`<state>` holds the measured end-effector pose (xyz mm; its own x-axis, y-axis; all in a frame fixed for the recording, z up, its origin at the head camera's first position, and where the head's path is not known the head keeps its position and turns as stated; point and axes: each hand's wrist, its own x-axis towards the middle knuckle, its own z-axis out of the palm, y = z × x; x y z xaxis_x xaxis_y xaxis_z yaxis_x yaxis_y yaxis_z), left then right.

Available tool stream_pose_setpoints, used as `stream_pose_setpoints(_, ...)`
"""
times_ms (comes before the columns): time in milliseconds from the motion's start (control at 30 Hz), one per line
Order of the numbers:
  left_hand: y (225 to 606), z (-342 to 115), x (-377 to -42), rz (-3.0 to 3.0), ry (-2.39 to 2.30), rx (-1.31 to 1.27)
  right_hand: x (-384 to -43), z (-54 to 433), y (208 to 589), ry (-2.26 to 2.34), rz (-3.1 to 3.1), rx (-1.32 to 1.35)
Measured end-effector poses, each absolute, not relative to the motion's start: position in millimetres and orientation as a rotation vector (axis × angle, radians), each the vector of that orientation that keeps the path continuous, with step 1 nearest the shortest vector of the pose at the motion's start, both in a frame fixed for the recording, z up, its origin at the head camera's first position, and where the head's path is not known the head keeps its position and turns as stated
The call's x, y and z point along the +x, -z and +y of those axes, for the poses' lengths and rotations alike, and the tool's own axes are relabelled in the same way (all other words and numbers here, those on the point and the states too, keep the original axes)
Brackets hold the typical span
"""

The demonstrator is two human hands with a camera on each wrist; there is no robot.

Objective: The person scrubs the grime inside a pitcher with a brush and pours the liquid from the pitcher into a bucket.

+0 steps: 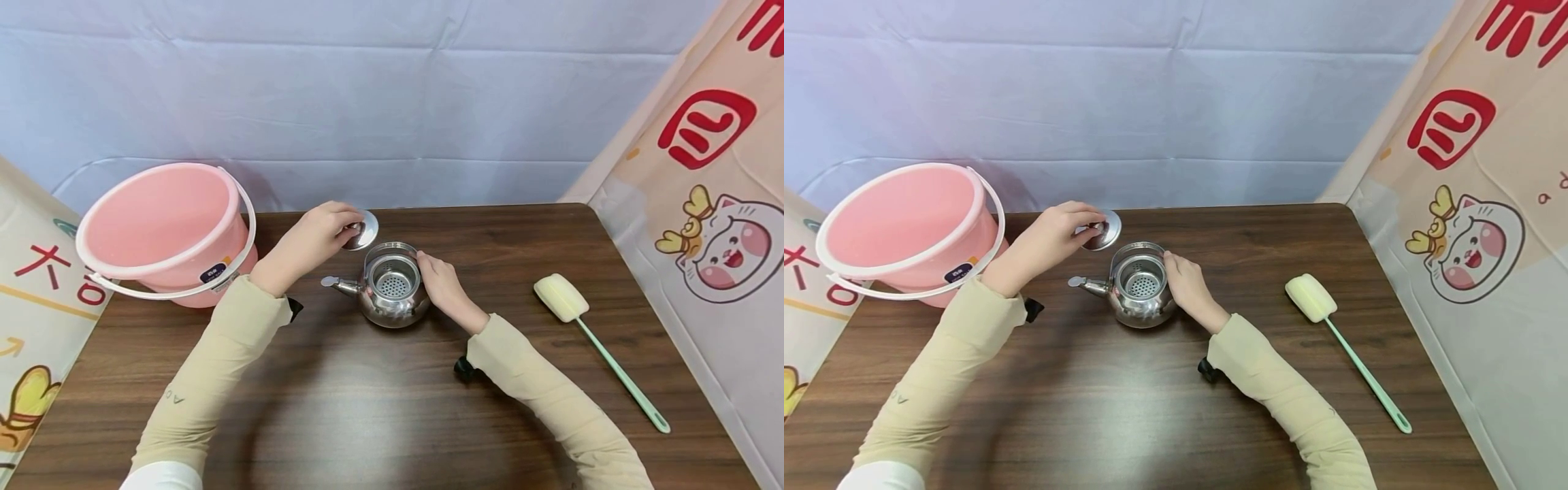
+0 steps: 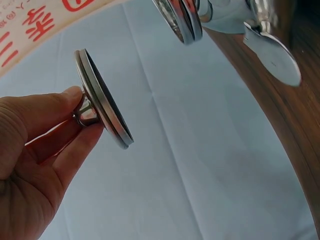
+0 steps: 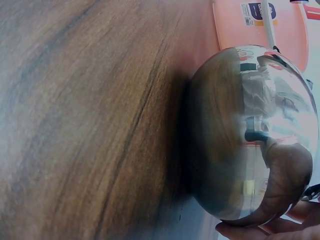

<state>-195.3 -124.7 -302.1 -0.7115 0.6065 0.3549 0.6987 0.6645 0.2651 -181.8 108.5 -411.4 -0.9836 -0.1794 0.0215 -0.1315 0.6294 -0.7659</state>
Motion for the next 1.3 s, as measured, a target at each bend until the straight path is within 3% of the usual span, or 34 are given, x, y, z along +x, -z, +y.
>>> stream_pose_setpoints(1300,342,-168,-206,-2.777,0.57,-0.854,-180,109,411,1.317,2.725,-0.263)
